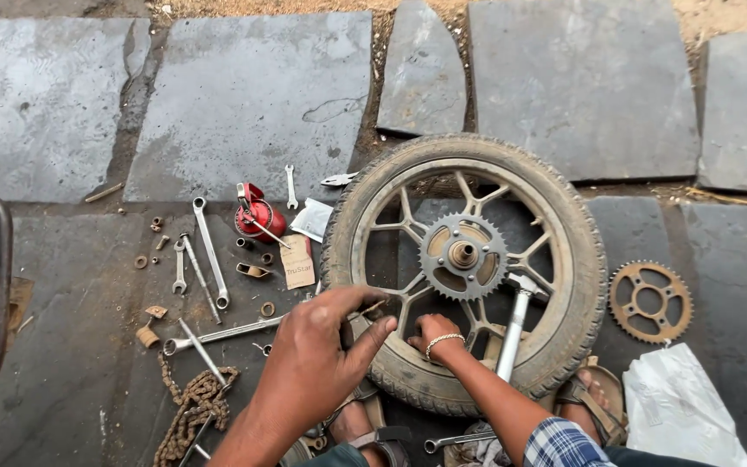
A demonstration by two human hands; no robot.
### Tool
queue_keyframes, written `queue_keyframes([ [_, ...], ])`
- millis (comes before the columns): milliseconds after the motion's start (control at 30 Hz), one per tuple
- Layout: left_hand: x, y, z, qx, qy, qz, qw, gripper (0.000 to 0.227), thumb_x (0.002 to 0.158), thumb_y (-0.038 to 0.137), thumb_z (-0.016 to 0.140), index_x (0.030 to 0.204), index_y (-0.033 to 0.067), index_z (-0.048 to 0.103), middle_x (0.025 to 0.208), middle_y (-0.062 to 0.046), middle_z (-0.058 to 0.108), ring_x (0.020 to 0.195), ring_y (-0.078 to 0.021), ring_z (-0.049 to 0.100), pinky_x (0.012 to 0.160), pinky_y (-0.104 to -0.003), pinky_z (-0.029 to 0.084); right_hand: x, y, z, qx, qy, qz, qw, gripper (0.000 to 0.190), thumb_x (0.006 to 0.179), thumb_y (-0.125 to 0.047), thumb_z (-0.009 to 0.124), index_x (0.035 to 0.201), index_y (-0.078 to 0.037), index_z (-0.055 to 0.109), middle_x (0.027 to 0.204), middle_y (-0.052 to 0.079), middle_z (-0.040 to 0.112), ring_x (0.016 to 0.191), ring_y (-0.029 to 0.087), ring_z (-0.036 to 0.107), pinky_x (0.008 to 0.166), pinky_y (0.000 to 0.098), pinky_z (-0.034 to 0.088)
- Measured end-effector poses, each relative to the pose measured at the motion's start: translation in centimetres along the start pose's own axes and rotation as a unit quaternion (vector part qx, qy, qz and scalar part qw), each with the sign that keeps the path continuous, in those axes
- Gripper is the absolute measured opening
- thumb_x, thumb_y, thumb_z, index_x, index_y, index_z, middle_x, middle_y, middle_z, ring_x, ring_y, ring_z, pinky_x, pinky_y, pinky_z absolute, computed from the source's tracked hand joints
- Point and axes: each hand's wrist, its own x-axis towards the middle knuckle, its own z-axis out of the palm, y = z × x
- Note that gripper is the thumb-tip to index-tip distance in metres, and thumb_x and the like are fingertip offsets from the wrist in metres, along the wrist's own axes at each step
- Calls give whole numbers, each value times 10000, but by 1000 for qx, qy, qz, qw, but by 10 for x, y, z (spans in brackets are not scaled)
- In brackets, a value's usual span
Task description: The person fits a sprocket onto the hub of a motorcycle wheel lying on stone pavement, aligning it by hand and tapping it with a hammer, then works on the hub nut with a wrench while handling nuts, washers and a chain among scattered tools.
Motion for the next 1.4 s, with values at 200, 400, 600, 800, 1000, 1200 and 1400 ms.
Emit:
queue_keyframes([
  [200,3,-23,1,20,-46,-75,996,336,834,282,765,1109,90,767,991,-137,787,944,-267,782,809,-410,612,24,20,36,-37,49,-32,998,381,773,-254,812,1108,-96,727,1100,172,709,1076,375,658,939,472,524],
  [400,4,-24,0,18,-9,-15,1000,305,836,279,768,1047,58,767,971,-142,791,878,-307,774,755,-425,600,42,32,39,-78,40,-71,994,238,846,-175,748,1061,-72,736,1130,150,707,1097,361,666,958,467,534],
  [600,10,-20,8,28,-63,-100,993,293,973,303,611,1184,128,713,892,-207,776,813,-335,776,770,-440,591,18,46,-18,2,55,-3,998,346,827,-175,815,1128,-40,710,1030,172,721,996,355,699,889,455,553],
  [800,32,-86,74,23,64,91,994,644,940,476,807,1194,-92,640,1004,-327,683,967,-471,688,800,-572,541,-55,28,-90,134,-70,-35,988,265,893,-124,756,1126,-4,714,920,119,792,765,217,764,681,366,610],
  [1000,27,-44,72,160,-203,-90,962,462,780,497,827,953,70,791,930,-169,768,875,-311,750,791,-446,580,-131,6,-142,400,-63,-159,900,226,906,-134,762,1076,0,696,903,129,797,692,135,719,580,279,564],
  [1200,26,-26,70,148,-172,-31,973,368,830,413,802,926,58,784,903,-177,774,849,-313,755,784,-440,577,-138,13,-110,579,-24,-123,805,205,933,-239,697,1006,-58,637,800,111,770,605,175,724,506,286,556],
  [1400,36,-19,61,144,-116,-53,981,376,948,407,698,1044,47,747,911,-185,753,903,-343,728,823,-482,547,-144,83,117,-208,-197,-279,917,530,799,-511,815,932,0,764,868,233,716,773,400,678,717,493,572],
])
